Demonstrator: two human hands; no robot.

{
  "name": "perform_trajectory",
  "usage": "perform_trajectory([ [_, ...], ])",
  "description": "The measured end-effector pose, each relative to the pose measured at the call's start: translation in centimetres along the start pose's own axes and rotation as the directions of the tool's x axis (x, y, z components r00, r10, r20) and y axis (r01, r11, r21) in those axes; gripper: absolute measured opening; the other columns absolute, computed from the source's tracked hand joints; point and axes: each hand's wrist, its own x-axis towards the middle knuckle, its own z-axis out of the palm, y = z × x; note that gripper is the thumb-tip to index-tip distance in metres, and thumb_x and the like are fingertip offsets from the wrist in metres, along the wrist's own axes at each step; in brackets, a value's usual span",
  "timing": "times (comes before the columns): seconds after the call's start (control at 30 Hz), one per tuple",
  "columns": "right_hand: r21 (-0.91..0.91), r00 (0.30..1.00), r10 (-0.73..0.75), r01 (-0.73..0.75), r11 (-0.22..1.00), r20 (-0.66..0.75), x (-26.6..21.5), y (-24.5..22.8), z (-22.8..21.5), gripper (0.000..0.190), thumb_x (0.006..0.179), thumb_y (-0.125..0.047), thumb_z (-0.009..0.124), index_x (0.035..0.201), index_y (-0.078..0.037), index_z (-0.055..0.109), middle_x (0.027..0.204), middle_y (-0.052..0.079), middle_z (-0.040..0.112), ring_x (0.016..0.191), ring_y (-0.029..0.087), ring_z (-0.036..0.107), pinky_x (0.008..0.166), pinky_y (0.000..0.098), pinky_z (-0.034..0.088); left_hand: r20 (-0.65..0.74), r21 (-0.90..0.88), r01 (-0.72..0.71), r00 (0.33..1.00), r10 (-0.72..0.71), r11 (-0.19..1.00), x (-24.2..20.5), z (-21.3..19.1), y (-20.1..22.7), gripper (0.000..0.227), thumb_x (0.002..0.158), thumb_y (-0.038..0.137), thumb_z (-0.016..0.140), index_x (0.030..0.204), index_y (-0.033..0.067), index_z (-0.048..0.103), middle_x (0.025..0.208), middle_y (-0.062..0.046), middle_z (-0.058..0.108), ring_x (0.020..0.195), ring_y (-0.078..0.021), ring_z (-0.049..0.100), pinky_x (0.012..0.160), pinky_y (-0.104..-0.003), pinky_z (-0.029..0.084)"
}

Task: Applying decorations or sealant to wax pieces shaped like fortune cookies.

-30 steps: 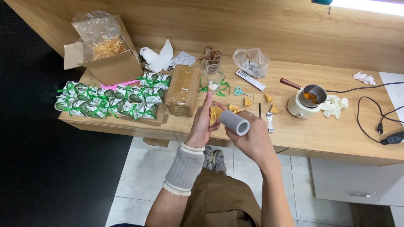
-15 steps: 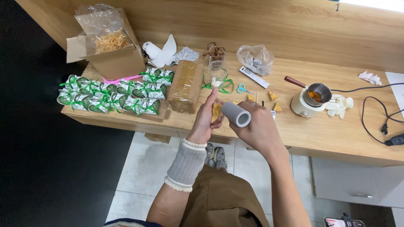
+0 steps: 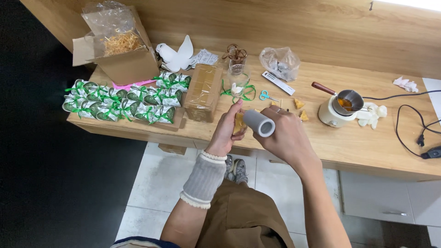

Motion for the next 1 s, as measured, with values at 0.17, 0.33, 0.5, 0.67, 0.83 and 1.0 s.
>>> perform_trajectory([
  [0.17, 0.029, 0.999, -0.039, 0.039, 0.999, 0.000, -0.3, 0.5, 0.4, 0.026, 0.069, -0.014, 0.079, 0.091, -0.001, 0.072, 0.089, 0.019, 0.073, 0.083, 0.040, 0.069, 0.073, 0.0461, 0.054, 0.004, -0.009, -0.007, 1.000, 0.007, 1.000, 0.2, 0.1, -0.4, 0.051, 0.105, 0.052, 0.055, 0.097, 0.0035, 0.066, 0.080, 0.000, 0.069, 0.063, -0.0067, 0.063, 0.048, -0.022, 0.047],
  [0.33, 0.082, 0.987, 0.040, -0.028, 0.996, -0.154, -0.8, 0.9, 0.9, 0.024, 0.075, -0.015, 0.079, 0.091, 0.000, 0.070, 0.088, 0.021, 0.072, 0.079, 0.038, 0.070, 0.070, 0.0454, 0.055, 0.166, -0.217, -0.111, 0.975, 0.149, 0.970, 0.0, 0.3, -0.2, 0.043, 0.105, 0.037, 0.045, 0.134, 0.0086, 0.058, 0.123, -0.004, 0.064, 0.108, -0.0149, 0.064, 0.087, -0.038, 0.057],
  [0.5, 0.081, 0.970, 0.073, -0.056, 0.995, -0.231, -1.0, 1.8, 2.1, 0.023, 0.075, -0.014, 0.079, 0.089, 0.001, 0.070, 0.087, 0.020, 0.071, 0.077, 0.038, 0.070, 0.068, 0.0451, 0.055, 0.280, -0.601, 0.038, 0.946, 0.166, 0.798, -0.4, 1.4, -0.2, 0.048, 0.111, 0.037, 0.038, 0.141, 0.0013, 0.050, 0.140, -0.018, 0.057, 0.137, -0.0349, 0.050, 0.114, -0.046, 0.046],
  [0.67, 0.051, 0.952, 0.000, 0.017, 0.999, -0.307, -1.3, 1.4, 3.6, 0.026, 0.072, -0.014, 0.082, 0.089, 0.002, 0.069, 0.085, 0.020, 0.070, 0.079, 0.040, 0.069, 0.068, 0.0462, 0.053, 0.261, -0.671, 0.006, 0.938, 0.228, 0.741, -0.6, 2.4, -0.2, 0.060, 0.109, 0.048, 0.030, 0.134, -0.0023, 0.051, 0.149, -0.021, 0.050, 0.143, -0.0376, 0.044, 0.116, -0.050, 0.042],
  [0.83, 0.136, 0.903, 0.092, -0.038, 0.990, -0.419, -1.2, 0.7, 4.5, 0.024, 0.076, -0.014, 0.080, 0.089, 0.002, 0.068, 0.085, 0.021, 0.069, 0.079, 0.039, 0.069, 0.069, 0.0453, 0.054, 0.218, -0.669, -0.058, 0.938, 0.270, 0.741, -0.4, 1.7, -0.2, 0.061, 0.114, 0.047, 0.026, 0.133, -0.0012, 0.057, 0.153, -0.019, 0.051, 0.147, -0.0333, 0.044, 0.120, -0.046, 0.036],
  [1.0, 0.125, 0.895, 0.087, -0.036, 0.992, -0.437, -1.1, 1.2, 4.4, 0.022, 0.075, -0.013, 0.080, 0.088, 0.002, 0.069, 0.083, 0.021, 0.069, 0.077, 0.040, 0.069, 0.067, 0.0446, 0.054, 0.243, -0.661, -0.108, 0.906, 0.347, 0.742, 0.0, 1.3, -0.8, 0.058, 0.113, 0.045, 0.028, 0.133, -0.0019, 0.056, 0.152, -0.022, 0.051, 0.145, -0.0343, 0.045, 0.117, -0.047, 0.039],
])
